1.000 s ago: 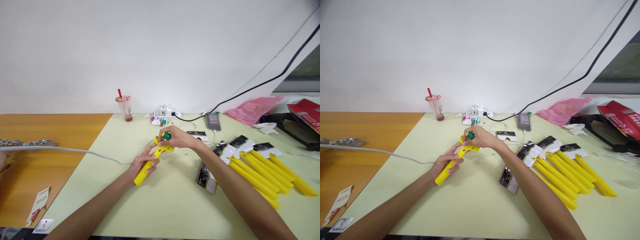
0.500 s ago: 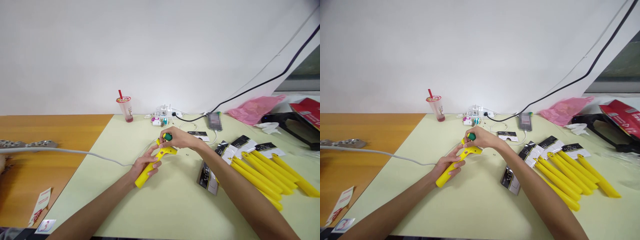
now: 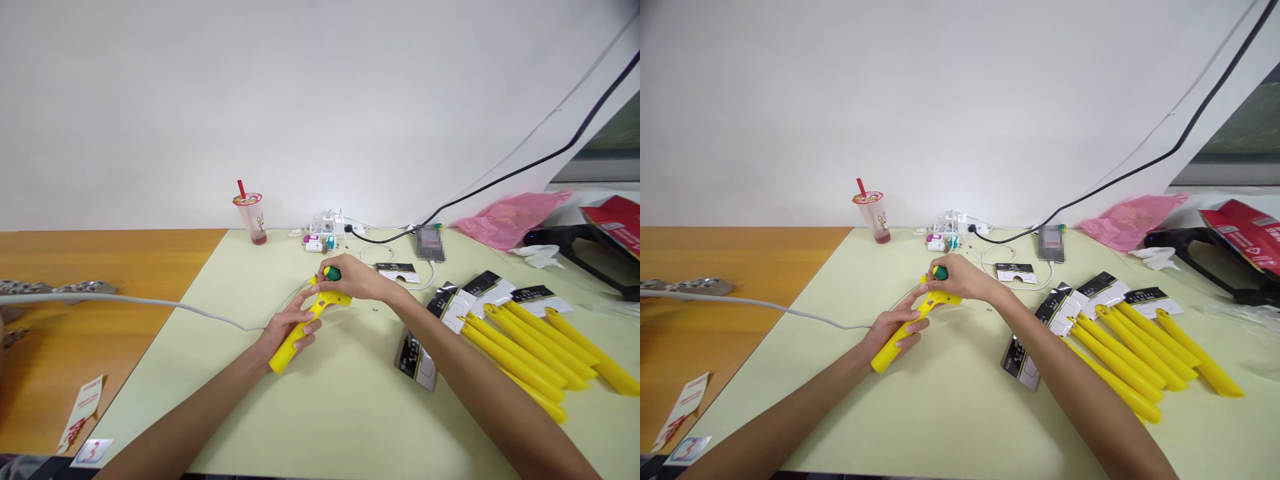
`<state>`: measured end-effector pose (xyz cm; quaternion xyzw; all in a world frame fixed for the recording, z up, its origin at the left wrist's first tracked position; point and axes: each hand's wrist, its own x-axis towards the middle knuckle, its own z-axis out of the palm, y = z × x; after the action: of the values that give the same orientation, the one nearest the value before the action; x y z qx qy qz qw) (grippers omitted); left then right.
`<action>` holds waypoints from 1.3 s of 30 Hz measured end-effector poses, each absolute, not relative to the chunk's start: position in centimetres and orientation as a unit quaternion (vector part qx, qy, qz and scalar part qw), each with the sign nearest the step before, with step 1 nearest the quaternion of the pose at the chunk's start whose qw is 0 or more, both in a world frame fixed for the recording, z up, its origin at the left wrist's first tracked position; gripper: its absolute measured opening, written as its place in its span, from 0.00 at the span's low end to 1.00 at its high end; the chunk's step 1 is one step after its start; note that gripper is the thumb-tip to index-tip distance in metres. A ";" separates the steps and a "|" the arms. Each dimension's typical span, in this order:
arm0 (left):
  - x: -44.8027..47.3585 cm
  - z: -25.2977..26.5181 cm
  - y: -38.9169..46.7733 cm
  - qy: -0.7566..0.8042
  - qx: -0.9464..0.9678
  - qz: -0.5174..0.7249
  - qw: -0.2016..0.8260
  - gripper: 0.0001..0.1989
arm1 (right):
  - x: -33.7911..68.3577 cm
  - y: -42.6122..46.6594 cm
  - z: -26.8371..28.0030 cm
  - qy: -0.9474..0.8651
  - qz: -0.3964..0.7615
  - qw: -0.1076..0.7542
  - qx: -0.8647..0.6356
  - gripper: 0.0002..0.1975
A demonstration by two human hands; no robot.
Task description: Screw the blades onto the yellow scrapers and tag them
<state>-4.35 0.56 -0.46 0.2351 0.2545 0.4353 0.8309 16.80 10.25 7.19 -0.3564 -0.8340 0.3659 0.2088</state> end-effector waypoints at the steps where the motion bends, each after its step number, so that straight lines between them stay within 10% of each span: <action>1: -4.3 -0.5 0.6 0.254 0.232 0.435 0.832 0.34 | 16.8 10.3 7.1 -0.838 0.355 0.208 -0.359 0.20; 39: -4.1 -0.4 0.6 0.264 0.207 0.449 0.828 0.35 | 16.6 9.6 6.3 -0.913 0.197 0.125 -0.334 0.10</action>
<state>-4.11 0.58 -0.43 0.2066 0.2639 0.4494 0.8281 16.59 9.59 6.31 -0.3345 -0.9130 0.1975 0.1249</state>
